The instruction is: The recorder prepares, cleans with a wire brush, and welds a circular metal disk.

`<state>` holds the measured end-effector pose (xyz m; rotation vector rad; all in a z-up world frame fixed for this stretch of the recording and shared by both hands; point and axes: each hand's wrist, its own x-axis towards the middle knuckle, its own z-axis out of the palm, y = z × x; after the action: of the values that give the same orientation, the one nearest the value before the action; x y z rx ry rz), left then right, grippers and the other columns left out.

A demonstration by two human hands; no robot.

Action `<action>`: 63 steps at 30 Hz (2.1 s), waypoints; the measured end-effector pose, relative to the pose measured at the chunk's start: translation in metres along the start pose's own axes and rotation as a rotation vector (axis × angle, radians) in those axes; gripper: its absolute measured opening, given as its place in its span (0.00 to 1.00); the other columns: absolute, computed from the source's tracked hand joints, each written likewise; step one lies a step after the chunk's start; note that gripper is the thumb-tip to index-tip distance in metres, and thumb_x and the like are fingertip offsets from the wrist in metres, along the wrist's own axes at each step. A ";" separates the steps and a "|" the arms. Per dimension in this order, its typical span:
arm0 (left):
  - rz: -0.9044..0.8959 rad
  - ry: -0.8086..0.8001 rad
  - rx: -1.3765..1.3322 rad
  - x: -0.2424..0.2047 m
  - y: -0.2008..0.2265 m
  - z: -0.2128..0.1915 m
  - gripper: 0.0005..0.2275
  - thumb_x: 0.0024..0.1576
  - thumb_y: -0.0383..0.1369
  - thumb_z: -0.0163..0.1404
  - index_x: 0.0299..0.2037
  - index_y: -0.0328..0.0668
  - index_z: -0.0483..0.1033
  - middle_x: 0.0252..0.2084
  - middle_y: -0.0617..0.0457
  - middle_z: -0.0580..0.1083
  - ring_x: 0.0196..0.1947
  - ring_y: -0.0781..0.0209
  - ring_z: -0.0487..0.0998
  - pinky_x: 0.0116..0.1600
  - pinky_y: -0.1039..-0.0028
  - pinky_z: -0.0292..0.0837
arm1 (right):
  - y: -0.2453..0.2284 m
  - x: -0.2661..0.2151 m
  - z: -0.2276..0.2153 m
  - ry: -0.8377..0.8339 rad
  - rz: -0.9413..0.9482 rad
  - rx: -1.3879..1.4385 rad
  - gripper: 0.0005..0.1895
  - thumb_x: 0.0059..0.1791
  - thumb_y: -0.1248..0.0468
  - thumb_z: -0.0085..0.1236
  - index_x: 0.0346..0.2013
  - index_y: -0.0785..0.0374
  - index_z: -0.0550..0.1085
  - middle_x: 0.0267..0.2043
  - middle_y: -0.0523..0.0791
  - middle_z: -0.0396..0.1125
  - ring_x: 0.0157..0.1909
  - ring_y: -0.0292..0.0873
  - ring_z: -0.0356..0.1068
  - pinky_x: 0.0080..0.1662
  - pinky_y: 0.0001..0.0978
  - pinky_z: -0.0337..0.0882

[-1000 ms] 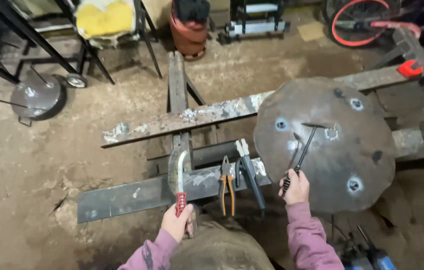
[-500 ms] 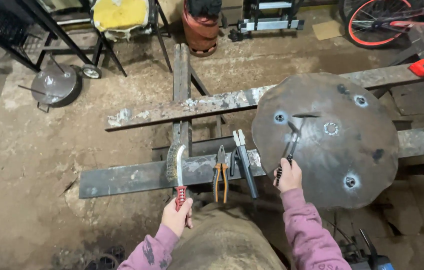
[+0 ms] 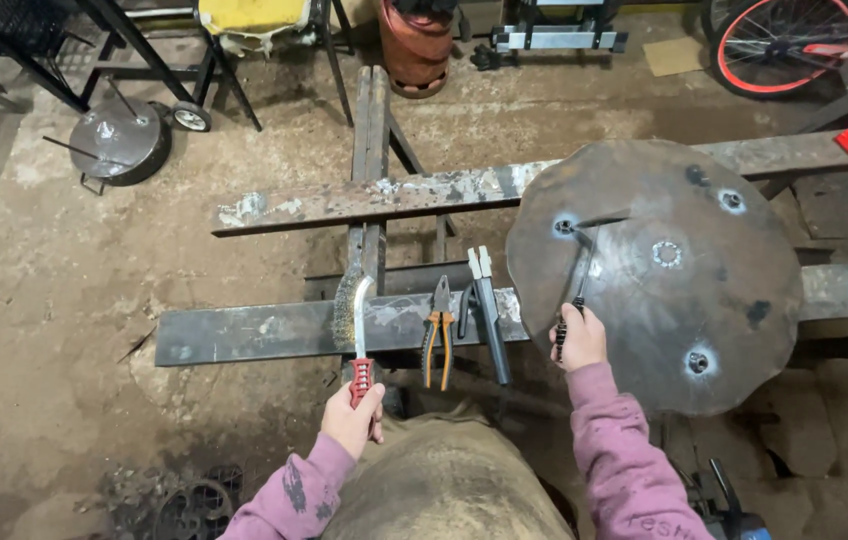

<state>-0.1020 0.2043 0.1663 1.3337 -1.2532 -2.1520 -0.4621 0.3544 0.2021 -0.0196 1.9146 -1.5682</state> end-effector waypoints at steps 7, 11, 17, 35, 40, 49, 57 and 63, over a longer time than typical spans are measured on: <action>-0.020 0.009 -0.004 -0.003 0.005 0.003 0.10 0.60 0.34 0.53 0.36 0.37 0.67 0.22 0.52 0.69 0.14 0.63 0.69 0.20 0.68 0.70 | 0.004 -0.002 0.003 0.049 -0.115 0.016 0.13 0.55 0.55 0.46 0.37 0.63 0.66 0.20 0.45 0.64 0.12 0.40 0.59 0.16 0.34 0.57; -0.014 -0.004 0.010 0.005 0.006 0.001 0.10 0.60 0.34 0.53 0.36 0.36 0.67 0.22 0.52 0.69 0.14 0.63 0.69 0.20 0.68 0.69 | 0.007 -0.002 0.002 0.048 -0.104 0.031 0.13 0.56 0.55 0.45 0.36 0.62 0.67 0.20 0.45 0.63 0.12 0.39 0.58 0.17 0.33 0.56; 0.002 -0.011 0.037 0.004 0.009 0.000 0.10 0.60 0.34 0.53 0.35 0.36 0.68 0.22 0.52 0.69 0.14 0.63 0.69 0.20 0.68 0.70 | 0.009 -0.003 0.003 0.017 -0.101 0.032 0.14 0.56 0.56 0.46 0.35 0.64 0.68 0.20 0.45 0.63 0.12 0.39 0.58 0.17 0.33 0.57; -0.018 0.002 0.014 0.000 0.013 -0.007 0.09 0.60 0.34 0.53 0.38 0.35 0.70 0.22 0.53 0.69 0.14 0.64 0.69 0.20 0.69 0.69 | 0.007 0.010 0.000 0.018 -0.115 0.031 0.13 0.56 0.55 0.46 0.35 0.62 0.68 0.19 0.45 0.63 0.12 0.39 0.57 0.16 0.32 0.57; -0.037 0.004 0.051 0.001 0.014 -0.008 0.08 0.59 0.33 0.52 0.37 0.36 0.69 0.22 0.52 0.70 0.13 0.62 0.69 0.19 0.68 0.68 | 0.011 0.009 -0.003 0.035 -0.049 0.105 0.13 0.55 0.54 0.46 0.36 0.60 0.67 0.19 0.44 0.62 0.12 0.38 0.55 0.15 0.32 0.52; 0.000 -0.002 0.049 -0.006 0.010 -0.007 0.09 0.60 0.34 0.52 0.35 0.36 0.69 0.22 0.53 0.69 0.14 0.64 0.70 0.20 0.70 0.70 | 0.016 -0.020 0.031 0.077 -0.060 0.153 0.11 0.55 0.54 0.45 0.36 0.58 0.66 0.19 0.44 0.63 0.11 0.39 0.57 0.14 0.32 0.52; 0.019 0.001 0.029 -0.007 0.015 -0.015 0.10 0.61 0.34 0.53 0.34 0.35 0.68 0.22 0.53 0.69 0.13 0.64 0.70 0.19 0.70 0.69 | -0.014 -0.036 0.002 0.191 -0.398 -0.838 0.17 0.54 0.49 0.53 0.40 0.61 0.73 0.28 0.52 0.73 0.29 0.55 0.73 0.34 0.47 0.72; -0.034 0.061 -0.008 -0.003 0.008 -0.023 0.08 0.59 0.34 0.53 0.37 0.37 0.70 0.22 0.52 0.69 0.13 0.64 0.69 0.19 0.69 0.69 | -0.053 -0.037 -0.055 0.104 -0.610 -1.474 0.20 0.52 0.43 0.49 0.42 0.55 0.71 0.42 0.51 0.74 0.41 0.61 0.74 0.44 0.55 0.73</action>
<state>-0.0826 0.1898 0.1698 1.4158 -1.2065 -2.1196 -0.4802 0.4023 0.2700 -1.2167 2.8407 -0.0752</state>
